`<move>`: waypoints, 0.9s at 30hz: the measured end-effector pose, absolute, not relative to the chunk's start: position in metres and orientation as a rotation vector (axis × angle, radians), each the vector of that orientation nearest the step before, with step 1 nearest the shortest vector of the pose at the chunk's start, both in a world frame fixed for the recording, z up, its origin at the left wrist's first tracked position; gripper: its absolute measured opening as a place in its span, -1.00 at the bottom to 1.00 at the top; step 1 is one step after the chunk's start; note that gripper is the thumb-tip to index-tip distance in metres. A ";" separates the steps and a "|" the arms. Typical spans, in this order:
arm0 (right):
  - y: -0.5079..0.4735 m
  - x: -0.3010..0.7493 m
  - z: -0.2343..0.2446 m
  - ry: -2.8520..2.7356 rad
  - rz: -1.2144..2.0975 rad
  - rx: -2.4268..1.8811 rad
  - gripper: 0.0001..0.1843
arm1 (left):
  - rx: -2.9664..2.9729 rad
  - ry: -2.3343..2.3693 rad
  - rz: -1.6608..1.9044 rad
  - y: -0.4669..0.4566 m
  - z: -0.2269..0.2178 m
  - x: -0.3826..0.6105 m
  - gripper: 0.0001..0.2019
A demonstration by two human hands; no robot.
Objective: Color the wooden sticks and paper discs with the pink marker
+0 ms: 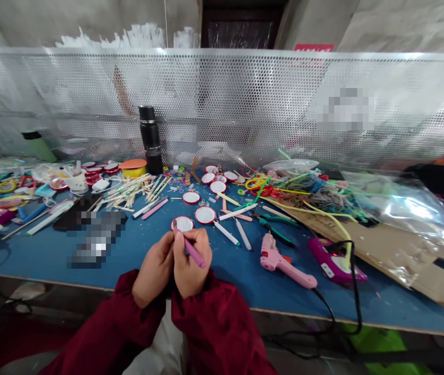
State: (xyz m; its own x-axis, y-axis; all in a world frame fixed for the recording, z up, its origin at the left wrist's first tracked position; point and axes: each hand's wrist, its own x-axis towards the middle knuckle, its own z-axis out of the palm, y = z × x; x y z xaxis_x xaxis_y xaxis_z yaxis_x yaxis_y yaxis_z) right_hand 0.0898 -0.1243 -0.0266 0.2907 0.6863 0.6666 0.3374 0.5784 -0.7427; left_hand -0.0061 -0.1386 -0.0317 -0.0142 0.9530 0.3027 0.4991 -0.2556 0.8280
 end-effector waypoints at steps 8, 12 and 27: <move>-0.123 0.090 -0.028 -1.301 0.275 -1.010 -0.85 | 1.759 1.486 1.204 -0.138 -0.033 -0.005 -0.74; -0.123 0.091 -0.028 -1.261 0.289 -1.022 -0.83 | 1.770 1.481 1.175 -0.138 -0.032 -0.005 -0.74; -0.124 0.090 -0.028 -1.307 0.291 -0.986 -0.88 | 1.768 1.482 1.192 -0.138 -0.034 -0.006 -0.74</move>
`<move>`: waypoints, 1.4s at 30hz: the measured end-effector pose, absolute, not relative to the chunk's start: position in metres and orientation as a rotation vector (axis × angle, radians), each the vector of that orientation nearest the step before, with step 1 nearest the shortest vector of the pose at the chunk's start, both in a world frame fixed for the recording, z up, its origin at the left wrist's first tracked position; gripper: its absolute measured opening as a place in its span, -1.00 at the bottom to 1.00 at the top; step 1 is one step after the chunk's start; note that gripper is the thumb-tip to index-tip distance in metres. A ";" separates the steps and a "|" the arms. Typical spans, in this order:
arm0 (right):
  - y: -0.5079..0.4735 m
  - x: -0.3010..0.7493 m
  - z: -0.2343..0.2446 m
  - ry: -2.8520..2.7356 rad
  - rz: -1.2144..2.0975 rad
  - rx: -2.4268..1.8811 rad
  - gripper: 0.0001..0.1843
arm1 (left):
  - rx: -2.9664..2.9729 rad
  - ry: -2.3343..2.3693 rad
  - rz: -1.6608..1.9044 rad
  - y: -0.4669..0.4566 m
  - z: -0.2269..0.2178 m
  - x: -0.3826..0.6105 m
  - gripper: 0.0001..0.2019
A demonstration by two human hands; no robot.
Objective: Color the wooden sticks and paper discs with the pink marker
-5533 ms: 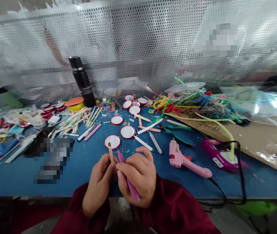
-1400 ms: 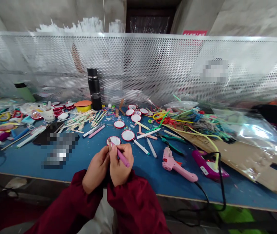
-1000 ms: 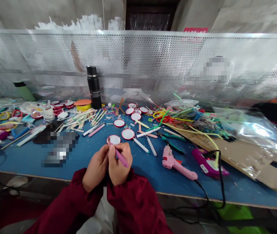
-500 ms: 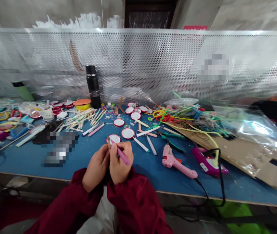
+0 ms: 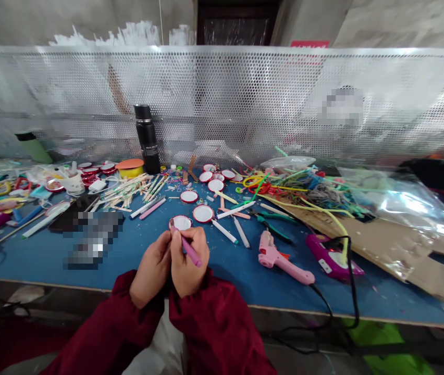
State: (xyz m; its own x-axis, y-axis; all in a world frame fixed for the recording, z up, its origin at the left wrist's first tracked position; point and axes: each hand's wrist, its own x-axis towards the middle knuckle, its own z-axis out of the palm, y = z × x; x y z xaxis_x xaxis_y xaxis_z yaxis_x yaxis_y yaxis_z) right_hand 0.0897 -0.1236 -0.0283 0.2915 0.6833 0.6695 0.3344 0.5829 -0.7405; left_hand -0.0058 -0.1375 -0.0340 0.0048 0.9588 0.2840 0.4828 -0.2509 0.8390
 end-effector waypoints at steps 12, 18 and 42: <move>-0.124 0.090 -0.028 -1.292 0.285 -1.007 -0.85 | 1.785 1.464 1.184 -0.136 -0.036 -0.007 -0.75; -0.124 0.090 -0.027 -1.301 0.270 -0.999 -0.87 | 1.787 1.450 1.160 -0.136 -0.035 -0.007 -0.77; -0.124 0.091 -0.027 -1.297 0.260 -0.991 -0.88 | 1.762 1.452 1.135 -0.136 -0.033 -0.007 -0.74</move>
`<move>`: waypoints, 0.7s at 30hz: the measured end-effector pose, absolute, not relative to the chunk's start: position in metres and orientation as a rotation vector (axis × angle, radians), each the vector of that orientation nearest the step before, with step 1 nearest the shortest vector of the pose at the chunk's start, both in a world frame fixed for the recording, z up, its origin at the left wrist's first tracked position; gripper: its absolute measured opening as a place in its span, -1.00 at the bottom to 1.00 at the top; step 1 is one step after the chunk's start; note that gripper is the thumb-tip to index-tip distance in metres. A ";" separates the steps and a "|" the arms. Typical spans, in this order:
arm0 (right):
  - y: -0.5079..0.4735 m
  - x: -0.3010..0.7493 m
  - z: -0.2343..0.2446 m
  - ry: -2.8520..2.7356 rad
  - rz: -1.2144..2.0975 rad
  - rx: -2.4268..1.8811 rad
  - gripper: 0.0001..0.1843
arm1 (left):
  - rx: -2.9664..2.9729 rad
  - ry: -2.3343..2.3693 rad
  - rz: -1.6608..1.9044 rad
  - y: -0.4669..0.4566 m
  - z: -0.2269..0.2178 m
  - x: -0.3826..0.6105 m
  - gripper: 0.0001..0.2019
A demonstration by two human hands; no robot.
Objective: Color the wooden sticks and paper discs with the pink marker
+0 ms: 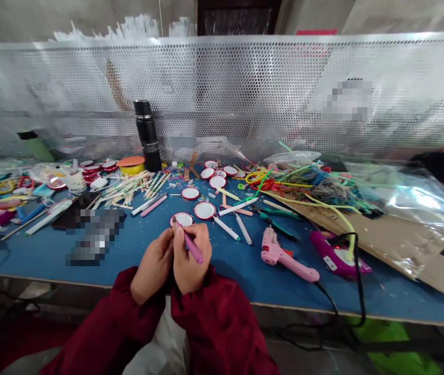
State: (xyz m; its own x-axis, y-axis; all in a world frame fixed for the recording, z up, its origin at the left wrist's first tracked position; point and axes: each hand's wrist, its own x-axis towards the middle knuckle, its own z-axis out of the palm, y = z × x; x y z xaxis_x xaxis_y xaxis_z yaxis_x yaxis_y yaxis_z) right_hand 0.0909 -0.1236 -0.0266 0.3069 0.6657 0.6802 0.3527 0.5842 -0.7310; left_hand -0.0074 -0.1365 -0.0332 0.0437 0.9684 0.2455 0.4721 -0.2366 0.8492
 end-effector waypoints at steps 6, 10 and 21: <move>-0.124 0.091 -0.025 -1.308 0.261 -0.983 -0.88 | 1.762 1.462 1.146 -0.137 -0.034 -0.007 -0.76; -0.124 0.091 -0.025 -1.307 0.275 -0.965 -0.87 | 1.761 1.460 1.151 -0.137 -0.033 -0.007 -0.75; -0.124 0.091 -0.027 -1.294 0.312 -0.969 -0.87 | 1.774 1.465 1.128 -0.140 -0.030 -0.006 -0.76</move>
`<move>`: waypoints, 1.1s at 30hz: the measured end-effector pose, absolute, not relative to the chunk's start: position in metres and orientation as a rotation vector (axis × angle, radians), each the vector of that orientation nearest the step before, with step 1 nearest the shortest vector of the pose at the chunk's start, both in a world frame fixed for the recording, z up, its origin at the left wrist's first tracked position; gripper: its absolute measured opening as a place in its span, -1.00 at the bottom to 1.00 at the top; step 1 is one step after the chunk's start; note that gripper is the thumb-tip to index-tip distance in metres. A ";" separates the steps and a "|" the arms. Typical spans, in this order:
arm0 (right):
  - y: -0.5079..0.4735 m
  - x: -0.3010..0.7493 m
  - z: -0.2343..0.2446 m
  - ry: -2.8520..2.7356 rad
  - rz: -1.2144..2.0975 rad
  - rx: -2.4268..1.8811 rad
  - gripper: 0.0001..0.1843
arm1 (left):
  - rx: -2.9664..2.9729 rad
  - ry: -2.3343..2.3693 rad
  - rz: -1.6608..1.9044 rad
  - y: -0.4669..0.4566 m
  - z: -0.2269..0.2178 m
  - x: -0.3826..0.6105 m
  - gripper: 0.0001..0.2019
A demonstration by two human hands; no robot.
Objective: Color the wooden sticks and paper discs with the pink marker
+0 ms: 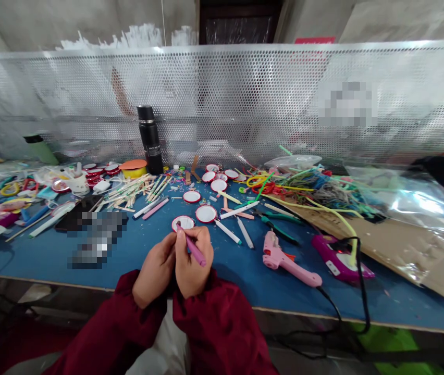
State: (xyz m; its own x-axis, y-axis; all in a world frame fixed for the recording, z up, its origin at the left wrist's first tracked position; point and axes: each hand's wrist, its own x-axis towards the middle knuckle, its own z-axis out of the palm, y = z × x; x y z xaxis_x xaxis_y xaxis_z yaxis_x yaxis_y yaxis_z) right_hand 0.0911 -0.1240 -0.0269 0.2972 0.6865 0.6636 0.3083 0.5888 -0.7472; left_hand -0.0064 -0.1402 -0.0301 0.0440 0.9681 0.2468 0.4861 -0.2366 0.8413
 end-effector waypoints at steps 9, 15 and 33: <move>-0.124 0.091 -0.030 -1.255 0.400 -0.963 -0.87 | 1.747 1.431 1.161 -0.140 -0.030 -0.005 -0.78; -0.125 0.092 -0.030 -1.273 0.437 -0.886 -0.87 | 1.704 1.427 1.172 -0.140 -0.029 -0.004 -0.69; -0.126 0.094 -0.033 -1.516 0.366 -0.909 -0.86 | 1.746 1.497 1.239 -0.141 -0.027 -0.003 -0.80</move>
State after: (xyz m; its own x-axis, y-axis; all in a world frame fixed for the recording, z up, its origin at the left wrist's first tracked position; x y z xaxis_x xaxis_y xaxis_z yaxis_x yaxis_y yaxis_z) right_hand 0.0937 -0.1262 -0.0335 0.0803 0.7183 0.6911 0.3241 0.6368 -0.6995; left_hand -0.0031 -0.1411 -0.0269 -0.0307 0.9531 0.3010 0.4738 -0.2513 0.8440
